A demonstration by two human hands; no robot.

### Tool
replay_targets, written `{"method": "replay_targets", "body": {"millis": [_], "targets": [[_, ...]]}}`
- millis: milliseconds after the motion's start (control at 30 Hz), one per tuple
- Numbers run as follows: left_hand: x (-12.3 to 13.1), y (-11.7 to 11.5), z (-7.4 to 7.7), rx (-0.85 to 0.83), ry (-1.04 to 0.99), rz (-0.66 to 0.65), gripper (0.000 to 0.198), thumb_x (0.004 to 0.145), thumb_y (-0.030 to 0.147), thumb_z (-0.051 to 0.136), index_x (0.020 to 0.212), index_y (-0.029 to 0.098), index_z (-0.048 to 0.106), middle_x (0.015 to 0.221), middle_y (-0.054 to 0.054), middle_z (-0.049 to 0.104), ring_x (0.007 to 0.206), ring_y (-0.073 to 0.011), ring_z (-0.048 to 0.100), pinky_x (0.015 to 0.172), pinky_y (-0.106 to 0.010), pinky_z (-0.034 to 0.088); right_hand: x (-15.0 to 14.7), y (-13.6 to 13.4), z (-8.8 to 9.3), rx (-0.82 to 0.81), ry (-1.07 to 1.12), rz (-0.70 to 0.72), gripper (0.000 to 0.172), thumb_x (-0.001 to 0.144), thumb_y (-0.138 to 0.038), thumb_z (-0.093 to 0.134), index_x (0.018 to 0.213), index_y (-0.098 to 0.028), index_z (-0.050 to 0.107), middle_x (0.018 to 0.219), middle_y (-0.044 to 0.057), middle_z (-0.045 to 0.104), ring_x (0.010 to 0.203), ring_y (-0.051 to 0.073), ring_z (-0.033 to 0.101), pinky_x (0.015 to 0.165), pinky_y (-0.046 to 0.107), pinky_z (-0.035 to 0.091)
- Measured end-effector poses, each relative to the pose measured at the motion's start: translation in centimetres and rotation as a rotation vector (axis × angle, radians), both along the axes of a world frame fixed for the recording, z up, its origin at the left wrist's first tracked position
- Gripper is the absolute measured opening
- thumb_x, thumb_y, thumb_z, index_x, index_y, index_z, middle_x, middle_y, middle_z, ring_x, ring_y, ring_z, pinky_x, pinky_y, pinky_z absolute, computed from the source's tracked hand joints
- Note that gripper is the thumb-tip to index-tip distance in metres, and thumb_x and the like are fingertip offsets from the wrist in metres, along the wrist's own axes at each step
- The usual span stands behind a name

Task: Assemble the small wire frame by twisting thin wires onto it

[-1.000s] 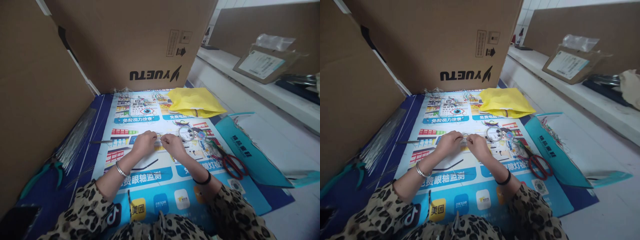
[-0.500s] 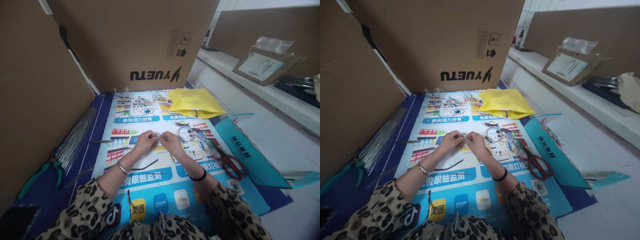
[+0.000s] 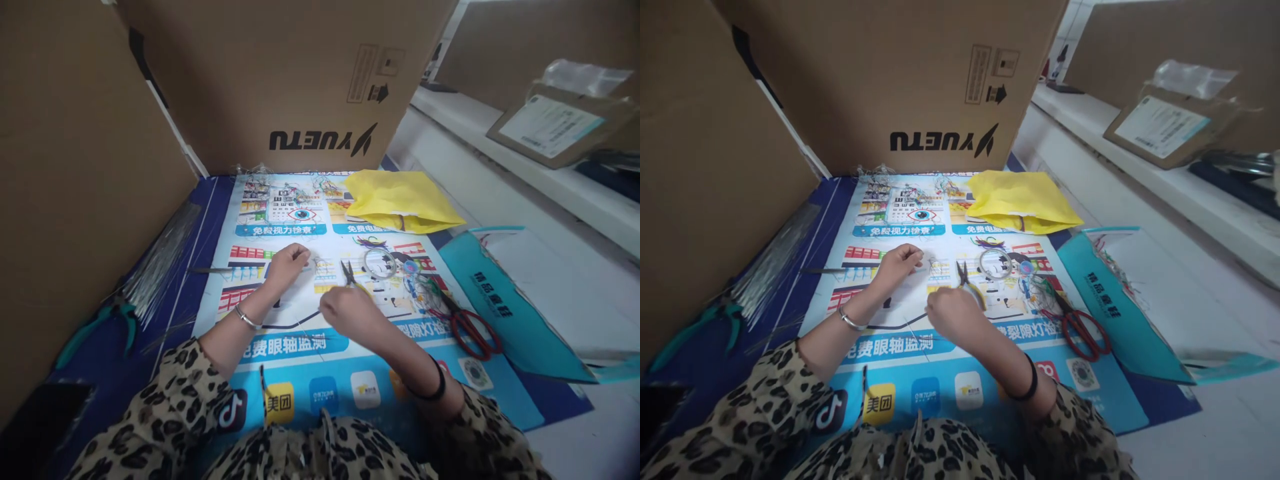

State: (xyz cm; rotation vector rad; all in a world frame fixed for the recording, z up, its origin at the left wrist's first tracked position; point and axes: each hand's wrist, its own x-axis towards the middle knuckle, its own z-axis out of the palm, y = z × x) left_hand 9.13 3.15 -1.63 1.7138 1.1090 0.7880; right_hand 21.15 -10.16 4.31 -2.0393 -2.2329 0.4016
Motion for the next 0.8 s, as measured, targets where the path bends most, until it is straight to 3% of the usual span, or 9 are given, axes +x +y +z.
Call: {"method": "replay_targets", "body": {"millis": [100,200,300,567,800], "targets": [[0.0,0.1,-0.2,-0.015,-0.011,0.004,0.016,0.078,0.033,0.052,0.075,0.018,0.059,0.064,0.002,0.063,0.065,-0.013,0.064,0.059,-0.021,0.044,-2.0,-2.1,-0.4,-0.07,-0.065,0.197,0.017,0.079,-0.028,0.053,0.072,-0.015,0.062,0.075,0.008,0.063,0.066,0.018,0.056,0.057,0.026,0.036],[0.0,0.1,-0.1,-0.023,-0.018,-0.01,0.016,0.078,0.033,0.052,0.074,0.019,0.058,0.064,0.003,0.062,0.064,-0.0128,0.064,0.059,-0.021,0.044,-4.0,-3.5,-1.3,-0.052,-0.207,0.311,0.011,0.075,-0.011,0.053,0.082,-0.011,0.061,0.081,0.013,0.062,0.073,0.021,0.056,0.056,0.028,0.038],[0.1,-0.1,0.1,-0.022,-0.021,-0.031,0.015,0.078,0.032,0.052,0.074,0.019,0.059,0.064,0.002,0.062,0.064,-0.0128,0.064,0.06,-0.021,0.045,-5.1,-4.0,-2.0,-0.06,-0.276,0.385,0.016,0.068,-0.002,0.056,0.082,-0.009,0.059,0.079,0.015,0.06,0.07,0.022,0.055,0.052,0.029,0.039],[0.2,-0.5,1.1,0.027,0.012,-0.134,0.014,0.079,0.029,0.052,0.076,0.018,0.06,0.066,0.001,0.062,0.066,-0.0125,0.061,0.062,-0.022,0.045,-4.2,-3.3,-1.6,-0.103,-0.212,0.363,0.014,0.075,-0.006,0.051,0.085,-0.012,0.058,0.081,0.011,0.062,0.071,0.02,0.056,0.055,0.028,0.037],[-0.7,-0.4,3.9,0.062,0.082,-0.317,0.014,0.077,0.027,0.053,0.074,0.017,0.064,0.065,0.001,0.063,0.064,-0.0124,0.057,0.062,-0.022,0.042,-1.2,-1.2,-0.4,-0.16,0.036,0.241,0.013,0.073,-0.014,0.045,0.076,-0.019,0.057,0.067,0.0,0.062,0.058,0.012,0.05,0.051,0.024,0.023]]}}
